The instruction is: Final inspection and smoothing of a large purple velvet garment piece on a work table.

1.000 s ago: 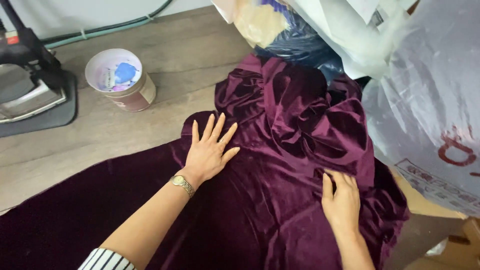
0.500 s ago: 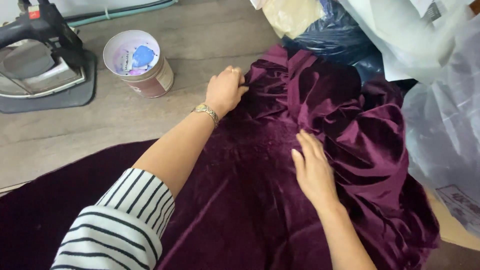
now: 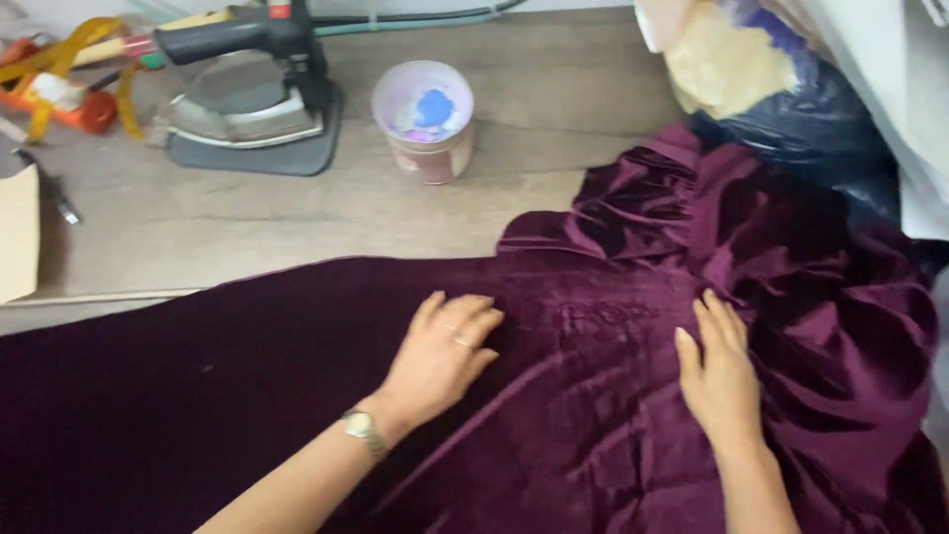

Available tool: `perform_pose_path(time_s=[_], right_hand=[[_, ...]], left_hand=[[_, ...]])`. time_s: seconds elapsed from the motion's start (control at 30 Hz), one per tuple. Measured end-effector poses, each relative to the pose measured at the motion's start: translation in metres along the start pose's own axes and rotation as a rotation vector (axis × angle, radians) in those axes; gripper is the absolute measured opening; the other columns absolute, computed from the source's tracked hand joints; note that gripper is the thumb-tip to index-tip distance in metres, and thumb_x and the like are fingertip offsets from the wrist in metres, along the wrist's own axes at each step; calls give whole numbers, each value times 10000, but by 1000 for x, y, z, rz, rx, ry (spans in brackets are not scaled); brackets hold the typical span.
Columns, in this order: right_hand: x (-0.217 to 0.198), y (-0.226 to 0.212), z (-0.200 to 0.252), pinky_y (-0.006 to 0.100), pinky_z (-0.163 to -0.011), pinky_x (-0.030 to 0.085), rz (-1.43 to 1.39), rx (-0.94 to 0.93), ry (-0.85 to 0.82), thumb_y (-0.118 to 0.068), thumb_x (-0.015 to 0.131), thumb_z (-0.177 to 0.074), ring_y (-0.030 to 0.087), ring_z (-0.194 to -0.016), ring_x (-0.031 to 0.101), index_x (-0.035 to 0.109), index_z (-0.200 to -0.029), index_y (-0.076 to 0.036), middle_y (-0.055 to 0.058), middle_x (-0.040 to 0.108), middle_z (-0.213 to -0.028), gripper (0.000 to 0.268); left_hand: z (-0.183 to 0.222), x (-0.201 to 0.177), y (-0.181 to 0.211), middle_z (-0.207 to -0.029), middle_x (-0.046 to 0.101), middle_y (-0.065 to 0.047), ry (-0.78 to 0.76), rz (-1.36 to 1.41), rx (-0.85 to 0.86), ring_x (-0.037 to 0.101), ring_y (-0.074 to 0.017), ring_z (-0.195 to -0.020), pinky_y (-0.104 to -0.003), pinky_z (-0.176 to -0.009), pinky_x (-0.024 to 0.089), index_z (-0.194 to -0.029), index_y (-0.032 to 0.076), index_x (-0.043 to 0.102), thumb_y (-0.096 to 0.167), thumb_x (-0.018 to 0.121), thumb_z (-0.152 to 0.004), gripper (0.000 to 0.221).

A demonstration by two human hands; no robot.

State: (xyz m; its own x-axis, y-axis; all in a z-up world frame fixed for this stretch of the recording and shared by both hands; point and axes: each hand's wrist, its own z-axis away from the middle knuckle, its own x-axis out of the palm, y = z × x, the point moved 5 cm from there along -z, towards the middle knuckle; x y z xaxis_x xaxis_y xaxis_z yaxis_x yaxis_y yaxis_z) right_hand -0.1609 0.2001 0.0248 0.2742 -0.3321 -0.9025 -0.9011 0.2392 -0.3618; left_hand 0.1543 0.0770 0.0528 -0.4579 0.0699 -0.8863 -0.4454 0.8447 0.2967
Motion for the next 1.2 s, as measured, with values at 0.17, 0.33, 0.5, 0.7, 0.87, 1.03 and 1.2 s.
perform_pose_path(time_s=[0.17,0.33,0.5,0.7,0.87,1.03,1.2], right_hand=[[-21,-71,-13,410,-990,420,28,-31,128,-151,600,-938,313,-1095,592,684,-1086,-26,128,661,-1208,211],[-5,-150,-54,371,-973,430,-177,-210,107,-67,594,-896,271,-1027,617,701,-997,-45,110,686,-1085,149],[37,-128,-143,384,-821,476,-162,-78,-31,19,516,-871,272,-813,611,649,-1127,-51,122,607,-1143,296],[50,-101,-196,533,-833,470,202,217,-424,-14,523,-840,443,-1036,570,305,-1473,-148,99,265,-1491,683],[62,-68,-209,540,-820,474,199,211,-171,-24,557,-801,446,-898,599,645,-985,-104,160,525,-1083,219],[20,-109,-174,519,-700,458,49,-111,330,60,524,-737,361,-968,541,535,-980,-52,131,464,-1043,268],[38,-112,-170,457,-738,500,54,-22,5,48,482,-798,314,-947,600,597,-1194,-8,110,516,-1266,416]], left_hand=[[56,-75,-74,-1059,618,-81,140,-90,-362,593,-292,-884,-441,-763,459,-1090,117,662,203,681,-828,276],[107,-97,-107,-1096,561,-25,103,-212,-470,547,-256,-922,-422,-741,425,-1119,213,652,289,629,-888,244],[126,-94,-132,-1206,544,-33,14,-246,-544,541,-246,-1040,-418,-854,437,-1207,245,619,349,588,-893,333],[136,-87,-142,-1243,549,-36,38,-269,-518,544,-242,-1093,-425,-903,436,-1238,272,607,357,580,-890,359],[136,-88,-142,-1239,554,-32,65,-280,-522,545,-245,-1095,-426,-908,436,-1228,282,614,358,587,-882,355],[138,-84,-144,-1250,556,-28,50,-277,-536,545,-249,-1119,-428,-932,433,-1235,293,609,376,568,-884,364],[138,-83,-145,-1246,559,-16,40,-290,-540,547,-254,-1110,-425,-923,432,-1232,299,605,377,561,-889,354]])
